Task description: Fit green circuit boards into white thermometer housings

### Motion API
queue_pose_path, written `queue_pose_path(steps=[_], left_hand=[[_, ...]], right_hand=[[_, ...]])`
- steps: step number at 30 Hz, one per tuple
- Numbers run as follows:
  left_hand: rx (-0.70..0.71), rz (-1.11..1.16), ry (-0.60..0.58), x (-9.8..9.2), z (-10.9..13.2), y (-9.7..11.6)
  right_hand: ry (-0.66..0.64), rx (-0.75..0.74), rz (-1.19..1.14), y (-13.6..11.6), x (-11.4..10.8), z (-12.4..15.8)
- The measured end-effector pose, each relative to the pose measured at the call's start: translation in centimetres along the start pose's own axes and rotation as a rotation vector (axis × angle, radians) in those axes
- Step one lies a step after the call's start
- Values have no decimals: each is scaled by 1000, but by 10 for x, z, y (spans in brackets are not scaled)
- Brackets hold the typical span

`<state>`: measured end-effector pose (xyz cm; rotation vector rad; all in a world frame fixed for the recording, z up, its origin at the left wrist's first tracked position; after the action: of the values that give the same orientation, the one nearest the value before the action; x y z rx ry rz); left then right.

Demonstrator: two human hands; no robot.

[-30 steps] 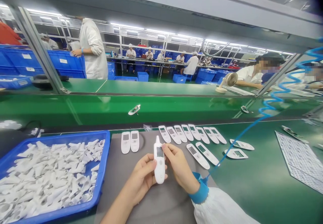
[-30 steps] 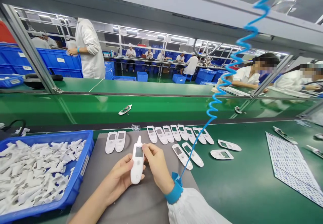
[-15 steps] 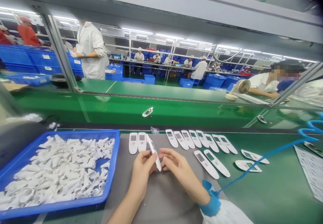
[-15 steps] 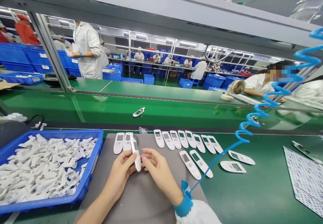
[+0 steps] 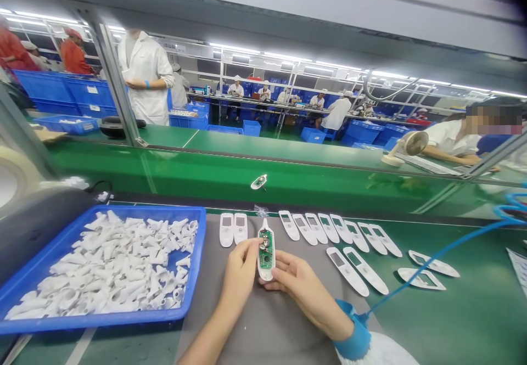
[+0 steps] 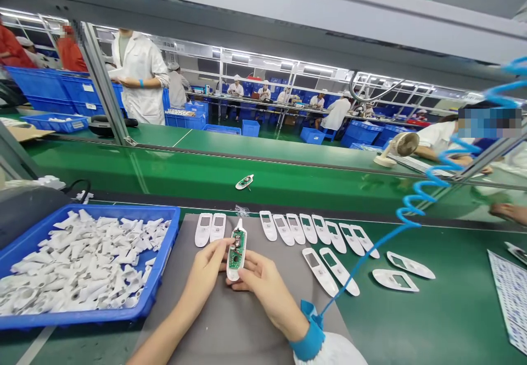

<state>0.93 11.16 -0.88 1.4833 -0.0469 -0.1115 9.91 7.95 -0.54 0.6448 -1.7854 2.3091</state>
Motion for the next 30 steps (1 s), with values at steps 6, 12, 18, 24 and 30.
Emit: queue_pose_path(steps=[6, 12, 18, 24, 30], left_hand=[[-145, 158, 30, -6, 2, -5], [-118, 193, -95, 3, 2, -2], [-126, 227, -77, 3, 2, -3], [-75, 215, -73, 1, 1, 2], [-82, 223, -68, 1, 2, 5]], right_hand=[[-126, 26, -33, -5, 16, 6], [-176, 47, -50, -6, 26, 9], [-168, 56, -112, -3, 24, 9], [-146, 113, -158, 8, 21, 8], [-143, 90, -156, 11, 19, 5]])
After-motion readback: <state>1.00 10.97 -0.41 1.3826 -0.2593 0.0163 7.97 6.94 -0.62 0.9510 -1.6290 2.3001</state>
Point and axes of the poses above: each hand's wrist, its own z-axis away from the middle knuckle, its own x-axis out of the palm, y = z × x, the point moved 10 cm from there along -z, towards the middle knuckle, and after that the axes turned 13 degrees about -z, right-handed, at the moved point
